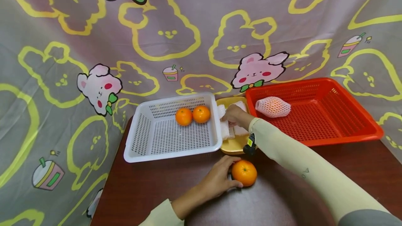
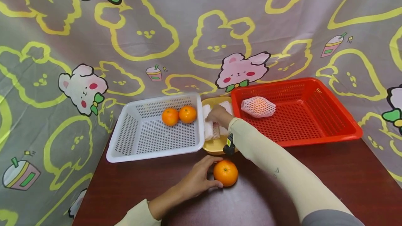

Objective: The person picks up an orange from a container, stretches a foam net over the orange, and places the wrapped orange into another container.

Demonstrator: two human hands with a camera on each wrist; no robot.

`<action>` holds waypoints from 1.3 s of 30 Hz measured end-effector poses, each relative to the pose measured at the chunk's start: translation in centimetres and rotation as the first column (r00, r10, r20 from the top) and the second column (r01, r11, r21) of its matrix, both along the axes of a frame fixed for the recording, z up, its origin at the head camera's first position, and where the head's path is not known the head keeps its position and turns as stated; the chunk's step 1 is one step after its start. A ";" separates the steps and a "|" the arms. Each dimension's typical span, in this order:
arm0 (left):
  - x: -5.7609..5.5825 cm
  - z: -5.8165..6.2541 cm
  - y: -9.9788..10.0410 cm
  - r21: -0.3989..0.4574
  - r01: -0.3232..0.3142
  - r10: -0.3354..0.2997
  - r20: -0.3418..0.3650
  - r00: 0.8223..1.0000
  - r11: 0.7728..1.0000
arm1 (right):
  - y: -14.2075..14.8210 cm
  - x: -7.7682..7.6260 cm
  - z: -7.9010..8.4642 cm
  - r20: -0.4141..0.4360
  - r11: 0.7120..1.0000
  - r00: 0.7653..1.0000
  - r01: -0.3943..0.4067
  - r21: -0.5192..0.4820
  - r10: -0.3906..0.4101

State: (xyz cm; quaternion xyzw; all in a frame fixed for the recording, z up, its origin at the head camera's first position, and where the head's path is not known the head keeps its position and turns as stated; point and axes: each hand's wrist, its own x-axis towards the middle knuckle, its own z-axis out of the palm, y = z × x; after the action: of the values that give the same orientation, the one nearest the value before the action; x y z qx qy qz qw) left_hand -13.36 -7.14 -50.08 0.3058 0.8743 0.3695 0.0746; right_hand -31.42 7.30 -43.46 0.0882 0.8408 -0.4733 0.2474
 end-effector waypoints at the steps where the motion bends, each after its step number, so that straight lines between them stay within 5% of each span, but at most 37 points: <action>1: 0.0 0.0 0.0 0.000 0.001 -0.001 0.001 1.000 1.000 | 0.1 0.1 0.1 -0.008 1.000 1.000 0.005 -0.008 -0.005; 6: -0.1 0.2 -0.1 0.002 0.008 -0.008 -0.012 1.000 1.000 | 0.6 1.0 1.0 -0.053 0.999 0.999 0.005 -0.037 -0.007; 22: -0.4 -0.1 -0.2 0.021 0.028 -0.027 -0.007 1.000 0.999 | 4.9 3.0 4.1 -0.228 0.993 0.968 -0.085 0.087 0.103; 29: -0.2 0.0 -0.1 0.016 0.016 -0.016 -0.011 1.000 1.000 | 7.1 6.4 4.6 -0.360 0.977 0.910 -0.209 0.035 0.207; 36: -0.2 0.0 -0.1 0.019 0.025 -0.025 -0.003 1.000 1.000 | 7.9 10.6 4.4 -0.508 0.954 0.814 -0.292 0.064 0.283; 39: 0.0 0.2 -0.3 0.023 0.010 -0.009 -0.031 0.999 1.000 | 8.0 12.2 4.2 -0.526 0.951 0.808 -0.308 0.010 0.267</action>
State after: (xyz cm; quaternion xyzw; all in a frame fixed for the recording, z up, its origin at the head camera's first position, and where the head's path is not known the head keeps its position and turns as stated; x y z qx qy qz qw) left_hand -13.39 -7.48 -49.86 0.3166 0.8695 0.3744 0.0594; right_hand -19.26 15.33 -39.29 -0.1810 0.8611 -0.4680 0.0822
